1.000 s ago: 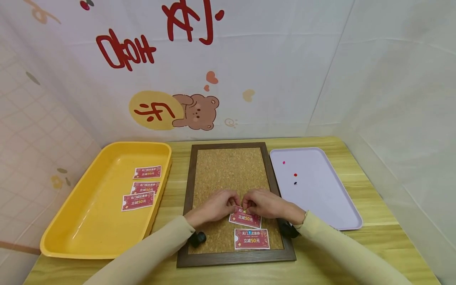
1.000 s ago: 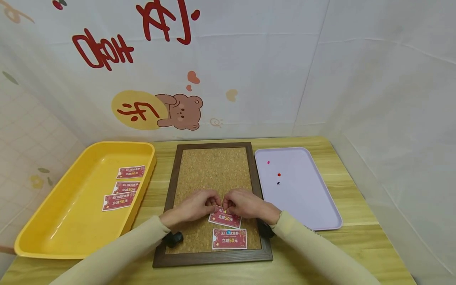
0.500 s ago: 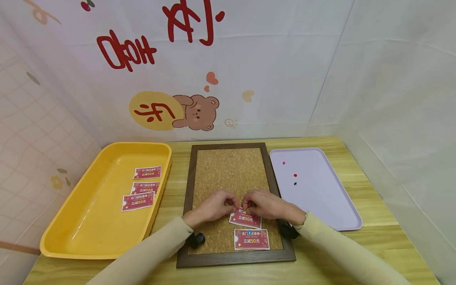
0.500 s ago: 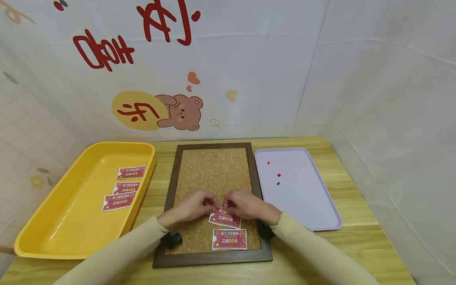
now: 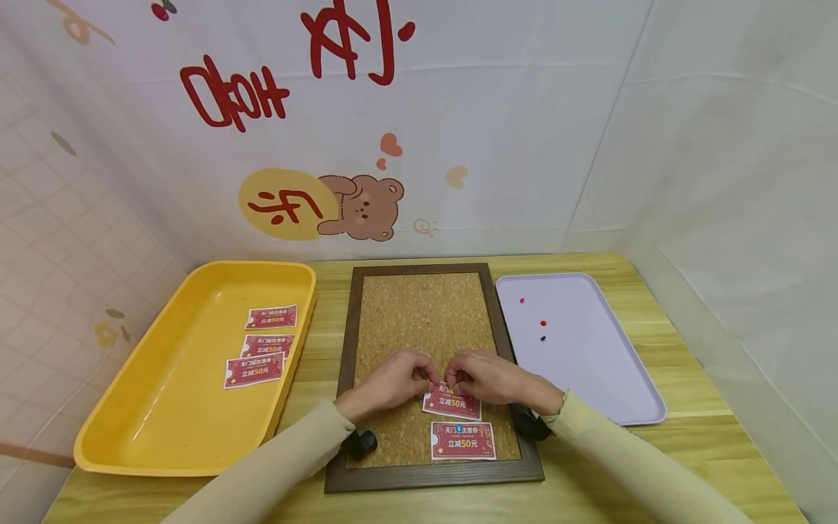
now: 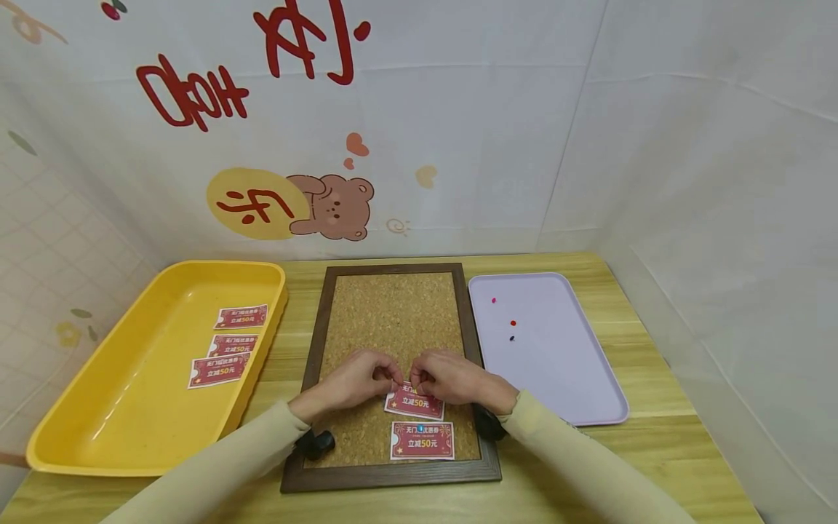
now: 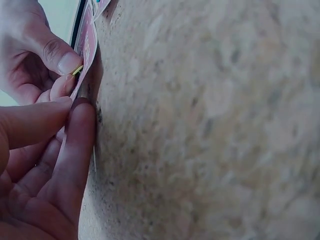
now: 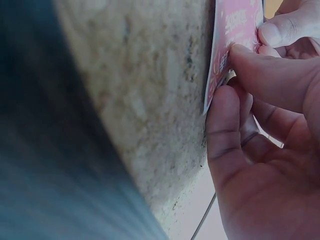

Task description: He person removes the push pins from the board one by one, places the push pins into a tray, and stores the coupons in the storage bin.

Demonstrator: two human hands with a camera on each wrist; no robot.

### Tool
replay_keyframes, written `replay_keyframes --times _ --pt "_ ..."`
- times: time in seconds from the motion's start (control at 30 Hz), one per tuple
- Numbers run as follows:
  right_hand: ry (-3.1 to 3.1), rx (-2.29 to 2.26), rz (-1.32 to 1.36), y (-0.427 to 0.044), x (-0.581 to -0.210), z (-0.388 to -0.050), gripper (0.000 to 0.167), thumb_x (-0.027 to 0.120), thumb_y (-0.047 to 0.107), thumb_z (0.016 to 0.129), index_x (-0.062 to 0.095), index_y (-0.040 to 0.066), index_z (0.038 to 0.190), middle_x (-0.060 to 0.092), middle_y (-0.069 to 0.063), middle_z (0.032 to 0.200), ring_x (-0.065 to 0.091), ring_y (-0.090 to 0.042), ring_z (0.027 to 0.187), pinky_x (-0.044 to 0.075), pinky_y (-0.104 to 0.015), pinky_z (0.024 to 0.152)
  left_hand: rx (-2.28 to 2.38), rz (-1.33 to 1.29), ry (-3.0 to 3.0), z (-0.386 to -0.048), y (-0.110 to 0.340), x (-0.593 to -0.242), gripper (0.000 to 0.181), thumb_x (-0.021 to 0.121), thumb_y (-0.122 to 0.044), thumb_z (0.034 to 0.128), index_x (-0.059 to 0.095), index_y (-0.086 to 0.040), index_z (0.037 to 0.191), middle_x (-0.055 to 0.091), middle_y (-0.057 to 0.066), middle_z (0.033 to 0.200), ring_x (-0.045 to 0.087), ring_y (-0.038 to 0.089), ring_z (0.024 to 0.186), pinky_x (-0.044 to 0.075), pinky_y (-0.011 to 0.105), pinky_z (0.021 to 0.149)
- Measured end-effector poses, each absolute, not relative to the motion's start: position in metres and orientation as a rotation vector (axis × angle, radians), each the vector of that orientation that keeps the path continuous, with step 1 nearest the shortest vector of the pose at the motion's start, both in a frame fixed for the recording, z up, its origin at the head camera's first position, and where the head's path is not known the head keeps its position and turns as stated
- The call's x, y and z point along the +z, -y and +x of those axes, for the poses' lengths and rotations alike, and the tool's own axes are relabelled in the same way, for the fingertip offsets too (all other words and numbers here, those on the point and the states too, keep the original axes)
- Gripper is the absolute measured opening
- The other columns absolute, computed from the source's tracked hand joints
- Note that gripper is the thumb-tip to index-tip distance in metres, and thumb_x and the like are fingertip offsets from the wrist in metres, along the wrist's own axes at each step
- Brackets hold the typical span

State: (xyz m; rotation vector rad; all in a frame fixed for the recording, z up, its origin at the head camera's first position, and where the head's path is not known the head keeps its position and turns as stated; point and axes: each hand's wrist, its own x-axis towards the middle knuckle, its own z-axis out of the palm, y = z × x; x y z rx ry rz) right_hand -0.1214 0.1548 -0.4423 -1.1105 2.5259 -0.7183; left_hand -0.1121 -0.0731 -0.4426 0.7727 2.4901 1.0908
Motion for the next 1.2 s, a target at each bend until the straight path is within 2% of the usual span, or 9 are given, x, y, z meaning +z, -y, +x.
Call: replay_keyframes --times 0.37,0.57,0.7,0.8,1.0,1.2 --pt "-2.458 -0.775 -1.151 -0.161 -0.440 -0.122 0.016 0.069 0.007 0.098 0.063 0.018 0.088 0.054 0.013 0.087 0.050 -0.004 0.082 0.044 -0.028 0.079 1.161 0.743 -2.457 -0.107 0.075 -0.442 0.014 0.068 0.005 0.0896 0.076 -0.006 0.093 0.071 -0.001 0.082 0.061 0.004 0.069 0.049 0.023 0.063" --pt "-2.436 -0.922 -1.061 -0.169 -0.435 -0.119 0.013 0.067 0.007 0.100 0.063 0.016 0.092 0.060 0.011 0.086 0.054 -0.004 0.080 0.046 -0.026 0.074 1.249 0.676 -2.483 -0.102 0.078 -0.441 0.010 0.070 0.000 0.0924 0.074 -0.005 0.100 0.069 -0.001 0.087 0.062 0.007 0.076 0.051 0.025 0.069" --pt "-2.458 -1.034 -1.041 -0.176 -0.430 -0.117 0.012 0.067 0.007 0.100 0.065 0.017 0.094 0.064 0.009 0.086 0.056 -0.004 0.079 0.048 -0.025 0.072 1.327 0.614 -2.486 -0.099 0.082 -0.440 0.014 0.071 -0.001 0.0934 0.072 -0.002 0.107 0.069 0.002 0.095 0.064 0.010 0.083 0.054 0.027 0.074" --pt "-2.478 -1.112 -1.025 -0.181 -0.425 -0.115 0.010 0.068 0.008 0.100 0.066 0.017 0.095 0.064 0.008 0.087 0.058 -0.006 0.080 0.050 -0.026 0.072 1.358 0.558 -2.489 -0.096 0.088 -0.439 0.011 0.071 -0.005 0.0954 0.074 -0.005 0.106 0.070 0.000 0.098 0.064 0.010 0.085 0.054 0.028 0.075" --pt "-2.491 -1.219 -0.962 -0.194 -0.417 -0.111 0.009 0.068 0.009 0.101 0.066 0.018 0.097 0.063 0.006 0.086 0.056 -0.008 0.078 0.049 -0.026 0.069 1.407 0.507 -2.554 -0.092 0.101 -0.433 0.005 0.075 -0.013 0.0957 0.076 -0.010 0.099 0.072 -0.005 0.093 0.066 0.009 0.082 0.054 0.026 0.073" --pt "-2.520 -1.305 -0.935 -0.208 -0.415 -0.108 0.008 0.068 0.007 0.100 0.065 0.014 0.097 0.062 0.003 0.084 0.056 -0.009 0.076 0.048 -0.025 0.067 1.496 0.487 -2.597 -0.089 0.119 -0.421 0.003 0.074 -0.008 0.0949 0.076 -0.008 0.097 0.072 -0.004 0.091 0.064 0.012 0.079 0.052 0.025 0.069"
